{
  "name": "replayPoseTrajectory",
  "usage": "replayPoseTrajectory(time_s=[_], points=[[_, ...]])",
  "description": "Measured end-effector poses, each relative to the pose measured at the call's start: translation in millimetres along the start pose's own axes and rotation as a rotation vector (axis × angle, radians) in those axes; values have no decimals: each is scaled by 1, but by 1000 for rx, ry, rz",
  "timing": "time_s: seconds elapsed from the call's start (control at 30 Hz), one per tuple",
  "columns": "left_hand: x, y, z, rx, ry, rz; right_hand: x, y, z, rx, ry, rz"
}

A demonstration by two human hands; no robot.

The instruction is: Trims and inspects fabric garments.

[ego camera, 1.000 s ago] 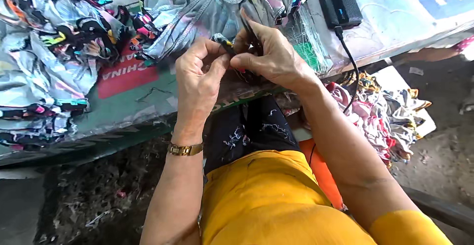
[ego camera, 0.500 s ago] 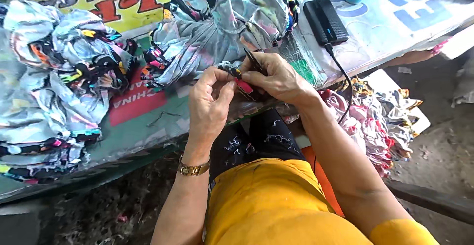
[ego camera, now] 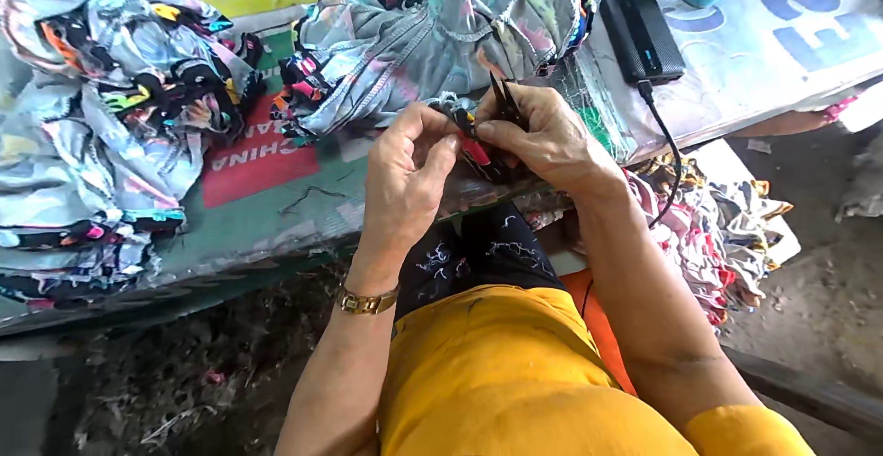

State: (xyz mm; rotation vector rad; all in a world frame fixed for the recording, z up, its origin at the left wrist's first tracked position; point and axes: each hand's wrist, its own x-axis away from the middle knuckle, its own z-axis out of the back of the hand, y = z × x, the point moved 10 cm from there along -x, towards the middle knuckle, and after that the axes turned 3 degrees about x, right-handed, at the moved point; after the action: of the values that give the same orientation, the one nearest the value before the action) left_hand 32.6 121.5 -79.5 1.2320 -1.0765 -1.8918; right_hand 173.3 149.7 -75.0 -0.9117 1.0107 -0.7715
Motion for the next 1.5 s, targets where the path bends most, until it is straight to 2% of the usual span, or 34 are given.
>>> replayPoseTrajectory(time_s=[0.33, 0.6, 0.73, 0.83, 0.93, 1.1, 1.17, 1.23, 1.33, 1.4, 1.5], points=[[-10, 1, -4, -76, 11, 1, 1, 1, 1, 69, 63, -4], [-9, 2, 1, 15, 66, 13, 5, -2, 5, 21, 78, 1], [-14, 3, -5, 21, 27, -4, 3, -1, 1, 102, 84, -17], [-15, 2, -2, 95, 35, -41, 4, 1, 7, -25, 125, -15], [-19, -9, 11, 168, 83, -1, 4, 4, 14, -97, 170, -32], [-23, -15, 5, 14, 64, 20, 3, -1, 6, 160, 139, -33], [-22, -11, -3, -70, 22, 17, 7, -5, 9, 167, 173, -52], [-17, -6, -2, -256, 18, 11, 13, -7, 15, 155, 215, -53], [-9, 1, 20, -579, 88, -25, 22, -22, 13, 349, 281, 57], [-8, -12, 39, -617, 134, 11, 28, -32, 1, 504, 280, 166], [-6, -34, 56, -471, 163, 57, 33, -31, -18, 646, 261, 225]])
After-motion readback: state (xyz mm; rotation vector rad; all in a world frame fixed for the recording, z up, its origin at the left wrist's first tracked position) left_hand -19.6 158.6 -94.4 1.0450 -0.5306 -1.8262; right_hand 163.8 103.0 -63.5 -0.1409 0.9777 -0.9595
